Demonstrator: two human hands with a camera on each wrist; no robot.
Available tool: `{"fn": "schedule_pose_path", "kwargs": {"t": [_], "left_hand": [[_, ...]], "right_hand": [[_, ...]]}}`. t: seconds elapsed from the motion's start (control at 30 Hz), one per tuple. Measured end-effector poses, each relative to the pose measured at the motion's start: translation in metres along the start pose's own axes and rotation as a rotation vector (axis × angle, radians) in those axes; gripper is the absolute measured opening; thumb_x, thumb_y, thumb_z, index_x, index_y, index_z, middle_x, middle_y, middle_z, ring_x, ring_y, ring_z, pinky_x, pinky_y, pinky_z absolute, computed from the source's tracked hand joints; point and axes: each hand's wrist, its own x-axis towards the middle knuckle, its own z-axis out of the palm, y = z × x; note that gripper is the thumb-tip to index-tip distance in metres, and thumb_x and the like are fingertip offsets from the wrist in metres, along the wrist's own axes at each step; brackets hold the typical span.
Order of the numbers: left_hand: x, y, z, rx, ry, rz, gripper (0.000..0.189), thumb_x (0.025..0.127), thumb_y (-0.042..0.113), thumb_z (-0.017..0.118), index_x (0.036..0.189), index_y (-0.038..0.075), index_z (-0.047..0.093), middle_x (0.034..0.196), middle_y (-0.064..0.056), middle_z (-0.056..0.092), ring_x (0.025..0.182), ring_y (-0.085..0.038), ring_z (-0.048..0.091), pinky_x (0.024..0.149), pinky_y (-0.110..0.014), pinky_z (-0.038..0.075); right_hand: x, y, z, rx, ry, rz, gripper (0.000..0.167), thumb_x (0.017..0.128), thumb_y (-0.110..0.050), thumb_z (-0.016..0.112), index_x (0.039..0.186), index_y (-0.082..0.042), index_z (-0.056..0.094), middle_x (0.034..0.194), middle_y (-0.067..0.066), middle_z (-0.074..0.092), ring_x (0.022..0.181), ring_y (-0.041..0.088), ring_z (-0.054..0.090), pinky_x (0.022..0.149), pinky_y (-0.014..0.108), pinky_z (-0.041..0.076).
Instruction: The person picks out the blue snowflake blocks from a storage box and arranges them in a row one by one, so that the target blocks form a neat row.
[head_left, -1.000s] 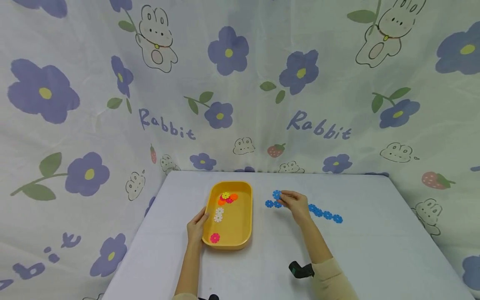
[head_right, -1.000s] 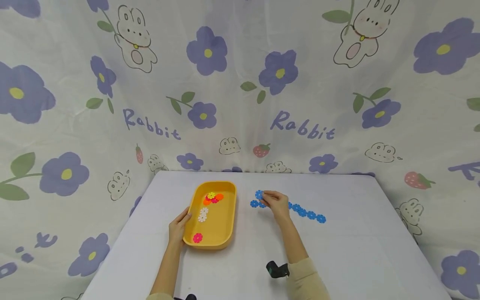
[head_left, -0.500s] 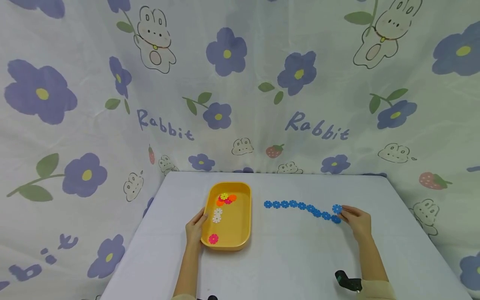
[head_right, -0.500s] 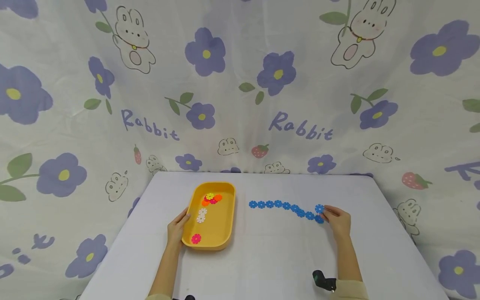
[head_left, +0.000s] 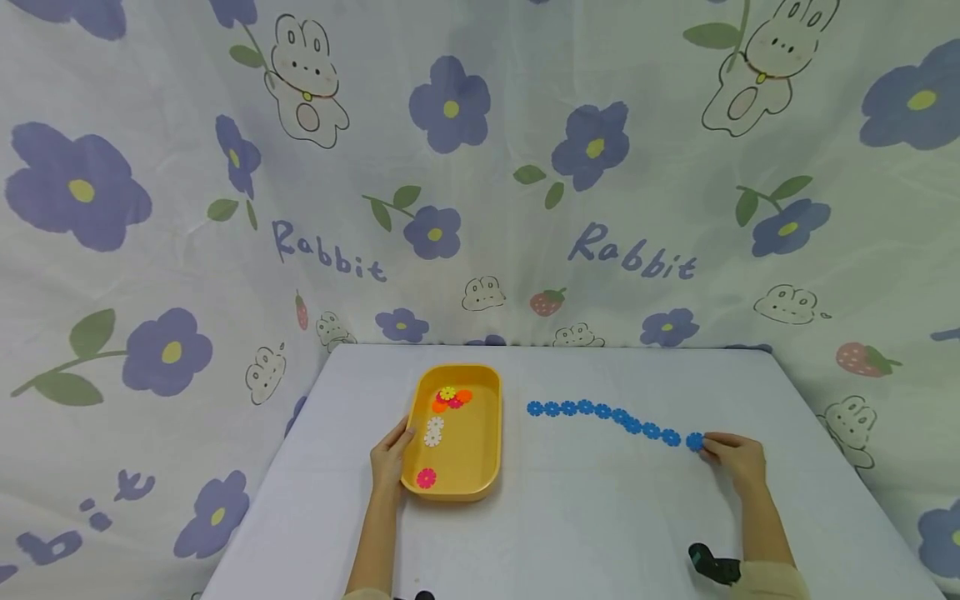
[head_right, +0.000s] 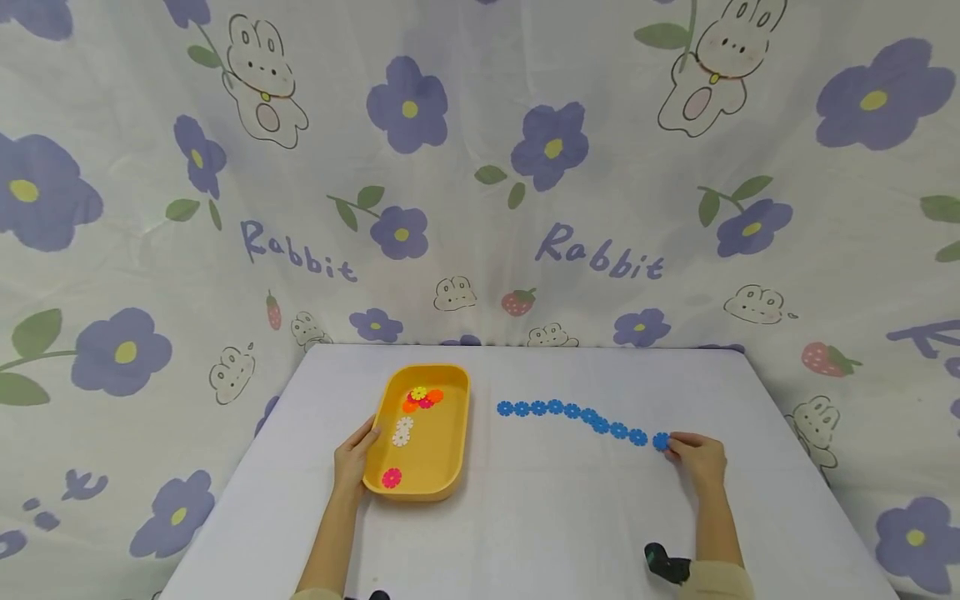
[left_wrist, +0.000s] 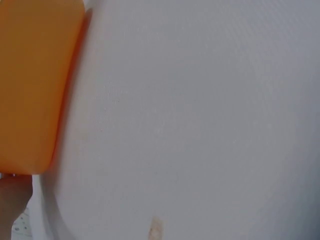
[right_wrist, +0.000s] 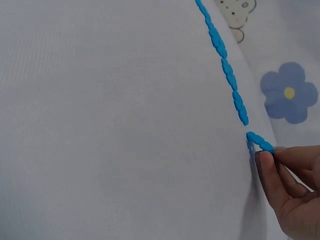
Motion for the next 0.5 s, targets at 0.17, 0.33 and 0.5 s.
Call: {"fn": "schedule_pose_path", "kwargs": {"t": [0.17, 0.33, 0.5], "left_hand": [[0.0004, -0.0003, 0.0005, -0.012, -0.008, 0.007, 0.048, 0.090, 0.019, 0.064, 0.132, 0.000, 0.051, 0.139, -0.016, 0.047, 0.133, -0.026, 0.038, 0.106, -0.031, 0.037], [0.0007, -0.0008, 0.0008, -0.018, 0.007, 0.000, 0.046, 0.090, 0.017, 0.065, 0.131, 0.001, 0.053, 0.138, -0.015, 0.048, 0.133, -0.025, 0.040, 0.105, -0.031, 0.037], [0.0005, -0.0006, -0.0001, -0.009, -0.001, 0.004, 0.047, 0.090, 0.019, 0.064, 0.132, 0.001, 0.052, 0.140, -0.016, 0.047, 0.134, -0.025, 0.038, 0.108, -0.034, 0.035]], "right_hand": [[0.0047, 0.0064, 0.0020, -0.005, -0.048, -0.027, 0.039, 0.089, 0.003, 0.055, 0.121, 0.024, 0.046, 0.085, 0.007, 0.066, 0.064, 0.001, 0.063, 0.062, 0.016, 0.056], [0.0077, 0.0065, 0.0021, -0.020, -0.071, -0.048, 0.038, 0.090, 0.003, 0.054, 0.120, 0.024, 0.047, 0.086, 0.008, 0.067, 0.065, 0.001, 0.064, 0.062, 0.017, 0.056], [0.0104, 0.0052, 0.0034, -0.051, -0.077, -0.056, 0.037, 0.090, 0.003, 0.053, 0.119, 0.024, 0.048, 0.088, 0.012, 0.067, 0.065, 0.002, 0.063, 0.062, 0.017, 0.056]]}}
